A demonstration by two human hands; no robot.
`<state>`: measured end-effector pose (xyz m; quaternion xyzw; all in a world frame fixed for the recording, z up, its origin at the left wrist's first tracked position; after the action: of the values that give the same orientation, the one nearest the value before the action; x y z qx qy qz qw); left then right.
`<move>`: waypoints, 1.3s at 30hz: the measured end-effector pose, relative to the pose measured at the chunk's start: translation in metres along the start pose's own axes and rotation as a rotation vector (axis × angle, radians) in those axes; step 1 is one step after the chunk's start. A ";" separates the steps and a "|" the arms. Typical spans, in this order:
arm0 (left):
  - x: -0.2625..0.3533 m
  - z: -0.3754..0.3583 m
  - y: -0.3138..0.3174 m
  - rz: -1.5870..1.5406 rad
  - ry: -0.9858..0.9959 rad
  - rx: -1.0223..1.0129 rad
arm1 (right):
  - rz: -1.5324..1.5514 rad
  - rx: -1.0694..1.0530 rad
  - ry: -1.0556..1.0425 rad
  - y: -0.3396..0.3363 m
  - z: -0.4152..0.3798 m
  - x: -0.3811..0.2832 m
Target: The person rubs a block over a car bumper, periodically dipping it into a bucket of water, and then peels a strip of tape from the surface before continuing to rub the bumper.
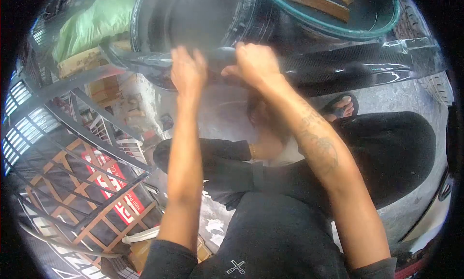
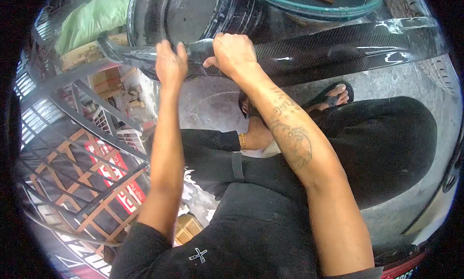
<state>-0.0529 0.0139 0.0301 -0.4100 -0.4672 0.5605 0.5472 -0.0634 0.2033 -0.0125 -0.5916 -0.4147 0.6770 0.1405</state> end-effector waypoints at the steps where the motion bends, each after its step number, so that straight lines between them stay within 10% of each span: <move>1: -0.007 0.013 0.002 0.020 -0.039 -0.017 | 0.027 -0.045 0.001 -0.001 0.002 0.000; 39: -0.003 -0.001 -0.009 0.059 -0.033 -0.167 | 0.041 0.030 -0.026 -0.005 -0.006 0.001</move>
<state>-0.0496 0.0108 0.0386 -0.4582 -0.5091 0.5423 0.4867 -0.0593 0.2096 -0.0090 -0.5891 -0.3940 0.6934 0.1302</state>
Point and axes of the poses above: each hand's wrist, its own z-axis towards the middle knuckle, its own y-axis out of the palm, x = y × z, the point moved 5 cm from there along z, towards the middle knuckle, and after that the axes turned 3 degrees about -x, right-handed, at the moved point
